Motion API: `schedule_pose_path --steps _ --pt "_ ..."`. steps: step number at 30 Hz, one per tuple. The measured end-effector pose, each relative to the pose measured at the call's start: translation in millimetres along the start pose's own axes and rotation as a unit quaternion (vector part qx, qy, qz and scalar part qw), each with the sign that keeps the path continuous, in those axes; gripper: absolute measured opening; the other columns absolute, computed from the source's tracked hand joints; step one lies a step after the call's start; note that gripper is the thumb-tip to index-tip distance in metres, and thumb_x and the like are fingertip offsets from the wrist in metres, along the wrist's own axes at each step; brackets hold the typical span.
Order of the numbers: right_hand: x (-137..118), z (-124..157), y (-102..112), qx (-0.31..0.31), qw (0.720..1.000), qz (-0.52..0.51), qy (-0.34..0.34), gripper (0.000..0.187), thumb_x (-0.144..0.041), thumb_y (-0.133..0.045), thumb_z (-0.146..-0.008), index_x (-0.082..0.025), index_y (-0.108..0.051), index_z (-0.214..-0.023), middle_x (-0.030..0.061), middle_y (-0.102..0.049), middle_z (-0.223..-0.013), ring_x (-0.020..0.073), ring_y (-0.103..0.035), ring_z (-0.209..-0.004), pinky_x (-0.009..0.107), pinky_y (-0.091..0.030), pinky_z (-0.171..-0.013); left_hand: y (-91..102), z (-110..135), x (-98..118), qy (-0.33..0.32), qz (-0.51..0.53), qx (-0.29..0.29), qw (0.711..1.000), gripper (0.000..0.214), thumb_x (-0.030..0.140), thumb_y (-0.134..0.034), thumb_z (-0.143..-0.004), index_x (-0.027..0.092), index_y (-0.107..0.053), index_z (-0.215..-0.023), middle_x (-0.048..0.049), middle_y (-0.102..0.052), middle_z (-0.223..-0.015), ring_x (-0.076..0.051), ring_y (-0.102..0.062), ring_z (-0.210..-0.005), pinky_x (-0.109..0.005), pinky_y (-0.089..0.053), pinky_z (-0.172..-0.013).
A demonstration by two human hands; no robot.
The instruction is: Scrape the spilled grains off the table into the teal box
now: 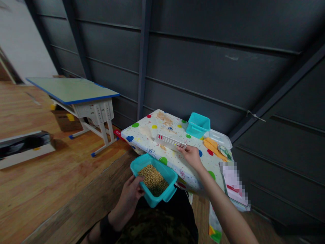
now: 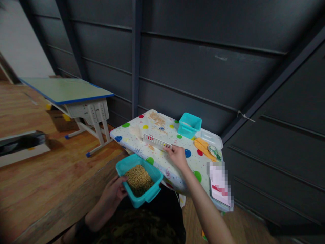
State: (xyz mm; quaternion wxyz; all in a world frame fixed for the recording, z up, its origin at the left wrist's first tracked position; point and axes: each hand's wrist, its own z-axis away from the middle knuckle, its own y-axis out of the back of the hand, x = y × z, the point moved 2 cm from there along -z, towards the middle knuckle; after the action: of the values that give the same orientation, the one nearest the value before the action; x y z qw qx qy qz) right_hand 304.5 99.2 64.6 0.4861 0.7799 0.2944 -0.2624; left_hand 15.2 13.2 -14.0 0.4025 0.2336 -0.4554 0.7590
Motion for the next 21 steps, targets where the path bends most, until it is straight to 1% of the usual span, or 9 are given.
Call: schedule_pose_path --steps 5,8,11,14,17,21 --pt "-4 17 9 0.017 1.0 0.008 0.005 0.063 -0.076 -0.06 -0.09 -0.02 -0.067 -0.062 0.0018 -0.058 -0.055 0.0162 -0.047 -0.054 0.03 -0.034 -0.055 -0.6 1 0 0.008 0.007 0.01 1.0 0.039 0.028 -0.094 -0.048 0.02 -0.072 -0.079 0.0025 -0.07 -0.06 -0.016 -0.06 -0.053 -0.029 -0.049 -0.052" --pt "-9 27 13 0.028 0.999 0.017 0.001 0.067 -0.079 -0.058 -0.091 -0.02 -0.067 -0.06 0.0025 -0.058 -0.053 0.0159 -0.047 -0.052 0.029 -0.033 -0.053 -1.1 1 -1 0.007 0.006 0.003 1.0 0.039 0.028 -0.095 -0.051 0.02 -0.073 -0.082 0.0012 -0.073 -0.065 -0.017 -0.063 -0.055 -0.029 -0.052 -0.053" --pt "-14 39 20 0.067 0.996 0.06 0.001 0.072 -0.084 -0.055 -0.092 -0.021 -0.064 -0.058 0.0033 -0.057 -0.049 0.0157 -0.046 -0.048 0.03 -0.03 -0.051 -0.9 2 -1 0.003 0.004 -0.002 1.0 0.037 0.029 -0.095 -0.053 0.021 -0.071 -0.081 0.0012 -0.073 -0.065 -0.016 -0.063 -0.055 -0.028 -0.051 -0.052" --pt "-21 55 28 0.094 0.991 0.099 0.005 0.075 -0.085 -0.052 -0.094 -0.021 -0.066 -0.059 0.0041 -0.057 -0.048 0.0159 -0.046 -0.046 0.03 -0.03 -0.05 -1.2 4 0 -0.004 0.008 -0.013 1.0 0.036 0.028 -0.096 -0.054 0.02 -0.071 -0.08 0.0013 -0.072 -0.064 -0.015 -0.062 -0.055 -0.027 -0.051 -0.053" --pt "-25 71 35 0.094 0.989 0.116 0.007 0.076 -0.085 -0.051 -0.096 -0.022 -0.066 -0.057 0.0038 -0.056 -0.045 0.0159 -0.047 -0.044 0.03 -0.03 -0.049 -1.7 5 1 -0.008 0.012 -0.021 1.0 0.034 0.029 -0.096 -0.055 0.021 -0.071 -0.078 0.0015 -0.071 -0.063 -0.016 -0.063 -0.056 -0.028 -0.053 -0.055" --pt "-24 87 38 0.092 0.99 0.109 0.002 0.077 -0.084 -0.053 -0.097 -0.02 -0.071 -0.059 0.0051 -0.061 -0.048 0.0165 -0.05 -0.044 0.029 -0.033 -0.049 -2.3 5 2 -0.011 0.011 -0.027 1.0 0.035 0.03 -0.095 -0.057 0.02 -0.074 -0.084 -0.0004 -0.075 -0.068 -0.017 -0.066 -0.058 -0.03 -0.056 -0.057"
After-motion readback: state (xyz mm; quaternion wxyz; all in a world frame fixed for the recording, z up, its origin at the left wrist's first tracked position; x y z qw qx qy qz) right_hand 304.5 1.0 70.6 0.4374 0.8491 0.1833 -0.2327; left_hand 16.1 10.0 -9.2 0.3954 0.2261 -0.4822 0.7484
